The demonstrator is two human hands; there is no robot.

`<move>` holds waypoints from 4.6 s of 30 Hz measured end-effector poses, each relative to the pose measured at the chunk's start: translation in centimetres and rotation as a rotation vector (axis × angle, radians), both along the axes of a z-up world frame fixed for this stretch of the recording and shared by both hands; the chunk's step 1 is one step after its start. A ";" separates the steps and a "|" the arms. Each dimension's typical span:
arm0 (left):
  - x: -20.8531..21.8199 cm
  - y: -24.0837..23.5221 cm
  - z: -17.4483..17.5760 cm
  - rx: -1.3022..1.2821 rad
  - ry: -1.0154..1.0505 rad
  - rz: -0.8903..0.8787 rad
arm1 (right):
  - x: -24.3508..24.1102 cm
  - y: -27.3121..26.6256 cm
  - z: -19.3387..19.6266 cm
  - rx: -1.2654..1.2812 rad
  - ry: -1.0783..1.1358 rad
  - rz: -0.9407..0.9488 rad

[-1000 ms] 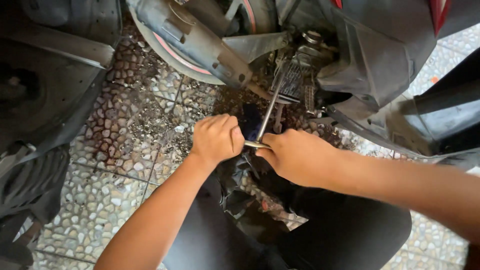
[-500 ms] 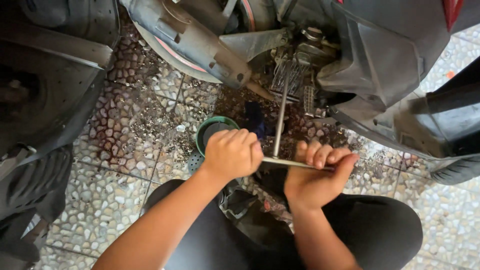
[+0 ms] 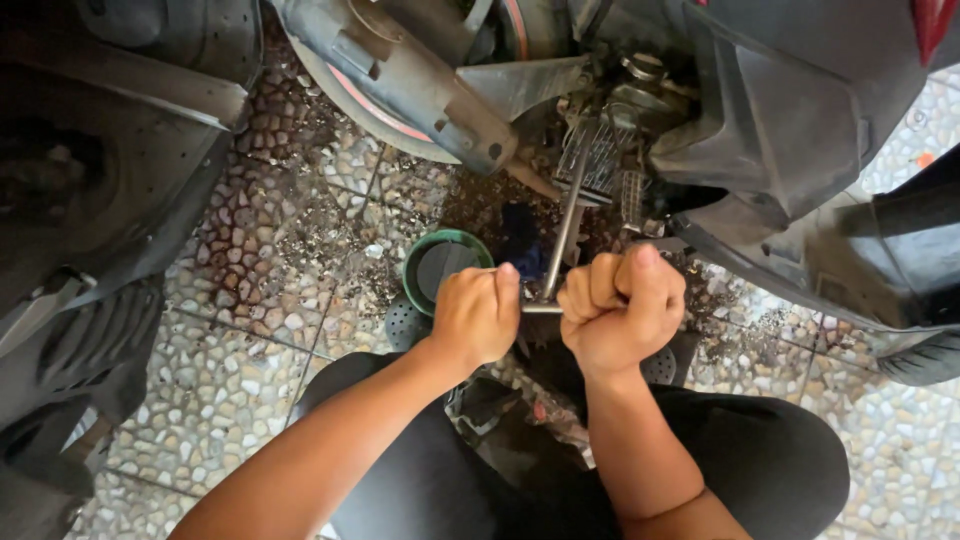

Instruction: The person sits on the floor beside a red scooter and uses an L-shaped socket wrench to loosen and remove a bolt from the engine area, handling the removed bolt and a small metal part. They then reposition the wrench and continue turning bolts on the engine casing.

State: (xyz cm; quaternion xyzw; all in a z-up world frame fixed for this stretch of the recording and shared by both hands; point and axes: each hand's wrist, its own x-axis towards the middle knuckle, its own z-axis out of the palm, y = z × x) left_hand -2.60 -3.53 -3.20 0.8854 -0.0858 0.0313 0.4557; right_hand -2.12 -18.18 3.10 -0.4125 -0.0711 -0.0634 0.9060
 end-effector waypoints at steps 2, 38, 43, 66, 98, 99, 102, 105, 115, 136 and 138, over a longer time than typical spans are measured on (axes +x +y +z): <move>0.0 -0.1 -0.1 0.009 0.055 -0.005 | 0.2 0.1 -0.2 -0.003 -0.016 0.005; 0.1 -0.6 0.2 -0.104 -0.034 0.020 | 2.1 0.1 0.9 -0.017 -0.044 0.176; -0.3 -0.5 0.2 -0.084 0.012 -0.025 | 1.9 0.2 0.7 -0.001 -0.029 0.175; 0.7 -1.0 -8.2 -0.407 0.269 -0.447 | 0.9 0.1 -0.7 -0.973 -0.014 0.019; 11.3 -7.1 -2.1 -1.525 1.227 0.073 | -6.0 3.0 -3.3 -1.262 -0.286 -0.304; 11.2 -7.2 -1.7 -1.525 1.210 0.076 | -6.8 3.3 -3.5 -1.143 -0.177 -0.289; 11.8 -7.3 -1.6 -1.600 1.255 0.091 | -8.0 1.1 -8.7 -0.535 0.289 0.050; 11.9 -7.2 -1.6 -1.555 1.246 0.065 | -7.3 -2.6 -10.8 -0.331 0.441 0.383; 13.0 -7.0 -1.8 -1.462 1.273 -0.134 | -2.2 -4.2 -8.0 -0.280 0.510 0.742; 11.6 -4.7 0.8 -0.643 0.689 -0.165 | -3.0 -5.4 -8.3 -0.486 0.523 0.642; 8.5 -2.2 5.4 -0.463 -0.139 -0.280 | -2.7 -5.3 -7.7 -0.572 0.489 0.681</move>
